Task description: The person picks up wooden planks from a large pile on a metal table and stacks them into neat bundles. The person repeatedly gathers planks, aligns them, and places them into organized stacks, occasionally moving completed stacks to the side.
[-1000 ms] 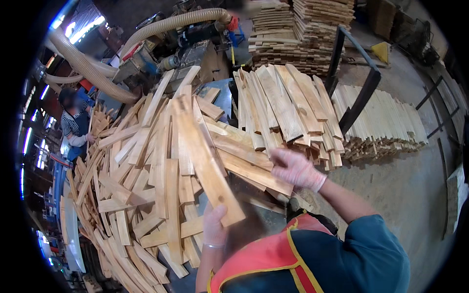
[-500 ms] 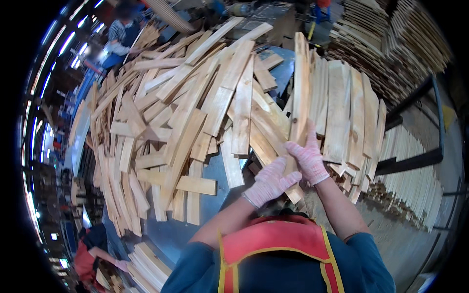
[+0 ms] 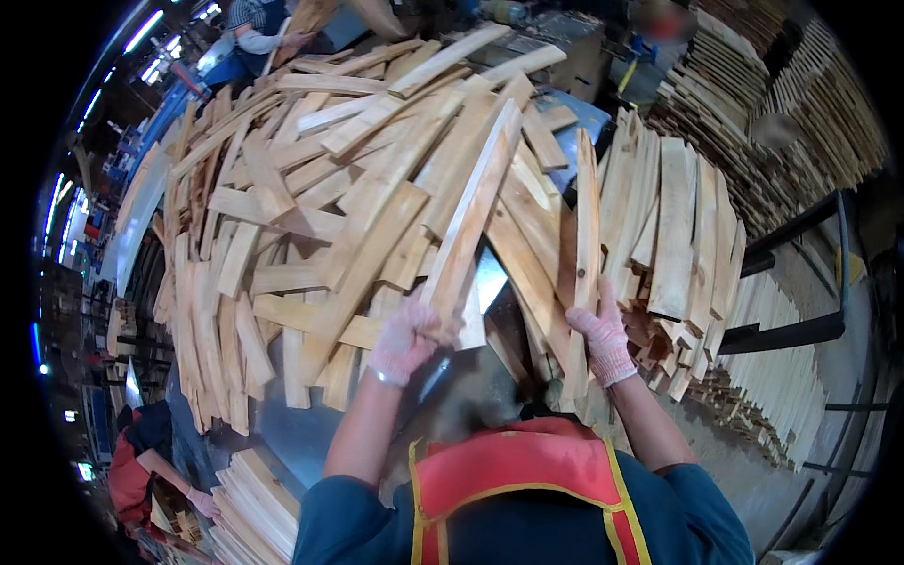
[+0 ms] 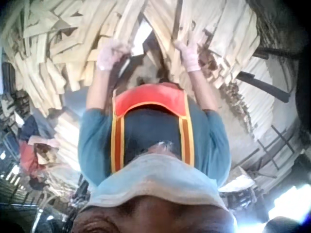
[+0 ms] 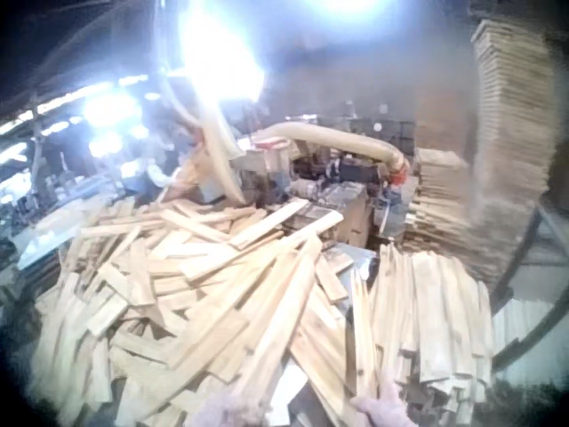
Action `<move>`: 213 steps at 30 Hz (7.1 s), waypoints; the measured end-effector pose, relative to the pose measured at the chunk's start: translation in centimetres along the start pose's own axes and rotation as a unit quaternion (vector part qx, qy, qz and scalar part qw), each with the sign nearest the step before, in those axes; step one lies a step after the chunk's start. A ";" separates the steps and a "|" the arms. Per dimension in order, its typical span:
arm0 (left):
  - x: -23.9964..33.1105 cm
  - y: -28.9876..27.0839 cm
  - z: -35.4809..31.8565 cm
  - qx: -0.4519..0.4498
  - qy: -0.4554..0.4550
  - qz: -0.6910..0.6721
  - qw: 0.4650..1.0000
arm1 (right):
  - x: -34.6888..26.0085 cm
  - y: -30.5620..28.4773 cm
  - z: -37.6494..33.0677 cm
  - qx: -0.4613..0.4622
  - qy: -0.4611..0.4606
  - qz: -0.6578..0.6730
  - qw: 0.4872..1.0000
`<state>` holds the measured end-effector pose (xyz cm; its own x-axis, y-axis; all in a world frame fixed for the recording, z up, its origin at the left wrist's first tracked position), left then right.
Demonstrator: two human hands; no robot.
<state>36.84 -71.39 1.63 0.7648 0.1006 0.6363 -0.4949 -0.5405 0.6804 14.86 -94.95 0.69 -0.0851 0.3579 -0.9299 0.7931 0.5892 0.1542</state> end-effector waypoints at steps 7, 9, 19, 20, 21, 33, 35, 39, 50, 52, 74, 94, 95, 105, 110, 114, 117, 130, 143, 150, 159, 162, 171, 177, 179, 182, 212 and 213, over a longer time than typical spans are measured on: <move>2.2 -5.9 -12.7 0.085 0.088 0.111 0.986 | 1.2 10.3 -4.9 -0.061 0.014 0.048 0.997; 5.4 -7.1 -16.1 0.293 0.205 0.591 0.723 | 3.0 12.3 -5.6 -0.096 -0.004 0.044 0.994; 8.5 -19.5 -21.7 0.512 0.044 0.714 0.475 | 6.0 16.3 -10.0 -0.111 0.019 -0.004 0.994; 8.7 -21.3 -22.1 0.526 0.064 0.696 0.484 | 5.8 16.4 -10.3 -0.112 0.005 -0.021 0.993; 9.1 -22.1 -21.6 0.516 0.064 0.698 0.493 | 5.8 16.2 -10.6 -0.113 0.014 -0.029 0.993; 15.2 -21.9 -14.2 0.387 -0.053 0.745 0.541 | 4.9 15.0 -10.8 -0.100 0.018 -0.013 0.995; 15.6 -17.3 -17.0 0.378 0.032 0.800 0.464 | 4.1 14.1 -10.9 -0.099 -0.001 -0.003 0.995; 17.1 -17.4 -21.3 0.344 0.386 0.821 0.244 | 3.0 14.8 -10.2 -0.180 0.066 0.063 0.979; -4.0 -21.2 -17.9 0.377 0.105 -0.019 0.920 | 12.6 27.5 -15.0 -0.406 0.254 0.095 0.873; -7.4 -18.5 -17.6 0.209 0.077 -0.180 0.958 | 13.4 28.5 -16.0 -0.428 0.281 0.125 0.850; -5.2 -20.7 -16.4 0.155 0.127 -0.294 0.935 | 12.8 35.0 -15.8 -0.438 0.245 -0.099 0.859; -6.2 -22.5 -18.3 0.090 0.122 -0.327 0.933 | 11.9 45.0 -15.4 -0.475 -0.133 -0.551 0.673; -6.2 -22.1 -18.3 0.050 0.124 -0.331 0.934 | 11.6 44.8 -15.5 -0.492 -0.131 -0.505 0.697; -0.7 -19.6 -21.7 0.204 0.233 -0.201 0.929 | 11.5 36.0 -19.2 -0.472 -0.101 -0.407 0.776; 0.9 -21.2 -20.9 0.275 0.264 -0.111 0.918 | 10.3 40.2 -17.6 -0.479 -0.174 -0.425 0.748; 7.3 -28.2 -23.3 0.360 0.293 -0.007 0.886 | 9.8 37.1 -15.1 -0.451 -0.159 -0.330 0.814; 14.1 -31.2 -27.7 0.422 0.264 0.153 0.854 | 9.6 31.9 -13.0 -0.398 -0.074 -0.375 0.834; 21.0 -34.6 -28.2 0.601 -0.089 0.706 0.363 | 10.2 16.0 -5.7 -0.245 0.074 -0.160 0.953; 17.7 -16.0 0.4 0.393 -0.060 0.788 0.470 | -0.4 26.0 23.1 0.119 -0.143 -0.239 0.953; 10.1 -17.4 -6.1 0.138 -0.047 0.170 0.974 | -0.8 25.0 22.7 -0.060 -0.036 0.027 0.997; 0.1 -14.5 -19.8 0.030 0.101 -0.093 0.990 | 3.1 28.9 -0.2 -0.305 -0.049 0.191 0.932; -2.1 -14.3 -26.7 0.105 0.169 -0.058 0.978 | 7.4 33.8 -10.1 -0.399 0.038 0.095 0.911; -13.2 -17.2 -49.3 0.375 0.236 0.035 0.896 | 23.1 44.6 -36.8 -0.677 0.226 -0.076 0.696; -17.4 -19.6 -60.0 0.650 -0.151 0.361 0.652 | 33.6 47.2 -47.8 -0.752 0.096 -0.395 0.518; -15.6 -19.7 -61.6 0.674 -0.232 0.498 0.495 | 32.6 49.6 -51.2 -0.772 0.025 -0.475 0.422; -19.4 -24.9 -62.4 0.658 -0.222 0.638 0.332 | 36.4 50.8 -51.6 -0.836 -0.015 -0.425 0.348; -1.1 -16.2 -28.0 0.214 -0.013 0.056 0.975 | 7.6 30.2 19.4 -0.147 0.046 0.064 0.986; -1.4 -16.0 -29.8 0.225 0.011 0.032 0.974 | 6.2 31.0 16.6 -0.148 0.036 0.123 0.981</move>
<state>31.38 -38.01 0.67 0.7268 0.0697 0.6834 -0.3074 -0.8567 0.4142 48.98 -86.49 -5.85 0.0363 0.5589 -0.8284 0.5859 0.6597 0.4707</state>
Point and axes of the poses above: each hand's wrist, its own z-axis towards the middle knuckle, its own y-axis out of the palm, x = y × z, the point moved 7 cm from there along z, towards the middle knuckle, and after that the axes turned 4 degrees about z, right-handed, at the moved point
